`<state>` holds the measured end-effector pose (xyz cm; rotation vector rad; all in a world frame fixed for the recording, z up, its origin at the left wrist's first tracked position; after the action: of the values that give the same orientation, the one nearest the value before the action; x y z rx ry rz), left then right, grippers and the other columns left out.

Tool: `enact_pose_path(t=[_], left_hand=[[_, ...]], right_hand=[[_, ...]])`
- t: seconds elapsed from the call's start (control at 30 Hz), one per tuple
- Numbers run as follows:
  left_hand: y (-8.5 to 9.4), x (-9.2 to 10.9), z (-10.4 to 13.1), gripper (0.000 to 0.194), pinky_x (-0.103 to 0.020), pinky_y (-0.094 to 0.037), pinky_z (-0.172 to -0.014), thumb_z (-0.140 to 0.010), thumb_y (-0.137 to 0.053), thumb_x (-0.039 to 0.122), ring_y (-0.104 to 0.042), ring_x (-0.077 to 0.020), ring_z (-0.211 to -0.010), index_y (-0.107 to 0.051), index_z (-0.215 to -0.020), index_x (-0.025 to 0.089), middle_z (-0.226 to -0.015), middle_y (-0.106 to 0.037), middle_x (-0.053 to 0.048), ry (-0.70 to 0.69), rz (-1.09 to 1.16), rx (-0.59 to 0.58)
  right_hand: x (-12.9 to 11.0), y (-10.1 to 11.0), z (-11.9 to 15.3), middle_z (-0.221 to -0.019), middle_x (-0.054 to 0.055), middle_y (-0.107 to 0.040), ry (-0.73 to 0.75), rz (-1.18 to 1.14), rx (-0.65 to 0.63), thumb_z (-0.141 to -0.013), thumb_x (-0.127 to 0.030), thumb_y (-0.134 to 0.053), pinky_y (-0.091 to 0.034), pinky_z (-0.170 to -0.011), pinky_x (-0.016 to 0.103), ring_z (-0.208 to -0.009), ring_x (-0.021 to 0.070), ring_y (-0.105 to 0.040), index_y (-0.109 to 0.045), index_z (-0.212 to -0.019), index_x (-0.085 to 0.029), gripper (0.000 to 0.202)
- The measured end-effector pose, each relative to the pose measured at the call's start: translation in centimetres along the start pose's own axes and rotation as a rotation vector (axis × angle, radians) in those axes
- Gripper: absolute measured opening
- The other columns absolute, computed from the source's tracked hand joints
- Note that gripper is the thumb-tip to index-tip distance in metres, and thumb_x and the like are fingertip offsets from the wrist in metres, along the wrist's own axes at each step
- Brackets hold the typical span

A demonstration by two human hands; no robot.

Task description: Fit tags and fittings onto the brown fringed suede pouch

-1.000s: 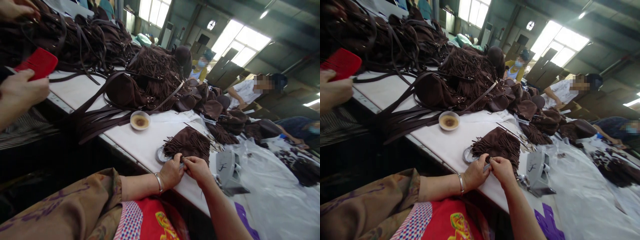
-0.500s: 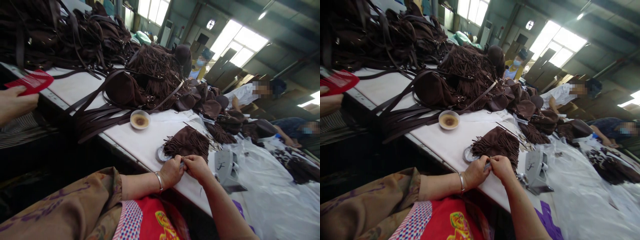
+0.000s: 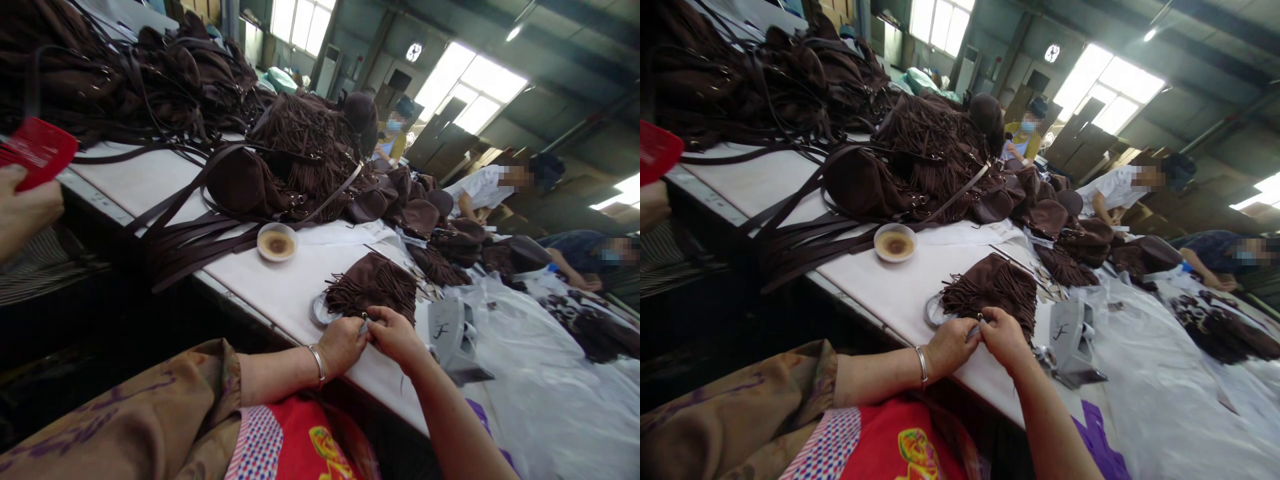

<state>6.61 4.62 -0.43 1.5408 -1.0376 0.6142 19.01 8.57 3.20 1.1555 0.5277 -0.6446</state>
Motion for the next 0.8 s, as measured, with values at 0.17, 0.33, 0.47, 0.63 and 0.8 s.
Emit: enact_pose_path(t=[0.17, 0.33, 0.47, 0.63, 0.8], left_hand=[[0.5, 0.0, -0.4, 0.018, -0.027, -0.043, -0.066, -0.088, -0.054, 0.026, -0.065, -0.0199, -0.076, -0.067, -0.085, 0.015, -0.081, -0.07, -0.007, 0.074, 0.032, -0.006], [0.8, 0.0, -0.7, 0.023, -0.027, -0.039, -0.061, -0.086, -0.051, 0.026, -0.062, -0.0179, -0.068, -0.068, -0.075, 0.015, -0.073, -0.069, -0.006, 0.14, 0.088, -0.028], [1.0, 0.0, -0.6, 0.021, -0.027, -0.039, -0.062, -0.083, -0.054, 0.027, -0.063, -0.0182, -0.071, -0.071, -0.08, 0.015, -0.076, -0.071, -0.006, 0.175, 0.16, -0.033], [0.8, -0.1, -0.7, 0.02, -0.027, -0.04, -0.062, -0.079, -0.055, 0.022, -0.061, -0.0178, -0.069, -0.072, -0.079, 0.013, -0.075, -0.071, -0.007, 0.231, 0.241, -0.052], [-0.3, -1.1, -0.9, 0.023, -0.023, -0.04, -0.056, -0.078, -0.055, 0.024, -0.06, -0.0159, -0.066, -0.072, -0.085, 0.011, -0.074, -0.07, -0.005, 0.349, 0.483, -0.159]], right_hand=[[-1.8, 0.3, 1.3, -0.06, -0.001, -0.061, 0.168, 0.23, 0.082, -0.074, -0.02, -0.054, -0.041, -0.055, 0.025, -0.059, 0.0161, -0.057, -0.066, -0.113, -0.013, 0.041], [-3.6, 0.1, 2.9, -0.074, 0.003, -0.067, 0.305, 0.396, 0.199, -0.076, -0.021, -0.05, -0.043, -0.066, 0.029, -0.069, 0.0187, -0.061, -0.069, -0.106, -0.016, 0.036], [-2.6, 0.0, 3.8, -0.072, 0.002, -0.066, 0.316, 0.351, 0.246, -0.078, -0.025, -0.048, -0.043, -0.068, 0.03, -0.069, 0.0195, -0.061, -0.067, -0.108, -0.017, 0.036], [-0.6, -0.1, 4.0, -0.068, 0.001, -0.064, 0.276, 0.212, 0.281, -0.078, -0.033, -0.051, -0.044, -0.067, 0.03, -0.065, 0.0195, -0.059, -0.065, -0.106, -0.016, 0.036], [0.4, -0.3, 3.9, -0.062, -0.002, -0.059, 0.25, 0.143, 0.303, -0.076, -0.034, -0.053, -0.043, -0.062, 0.029, -0.06, 0.0181, -0.056, -0.064, -0.108, -0.017, 0.038]])
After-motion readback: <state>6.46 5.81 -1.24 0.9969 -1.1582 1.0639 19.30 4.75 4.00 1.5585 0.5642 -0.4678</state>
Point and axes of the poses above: each hand's wrist, its own z-axis away from the middle knuckle, its own y-axis out of the back of the hand, x = y × z, the point moved 5 cm from there along -z, towards the middle knuckle
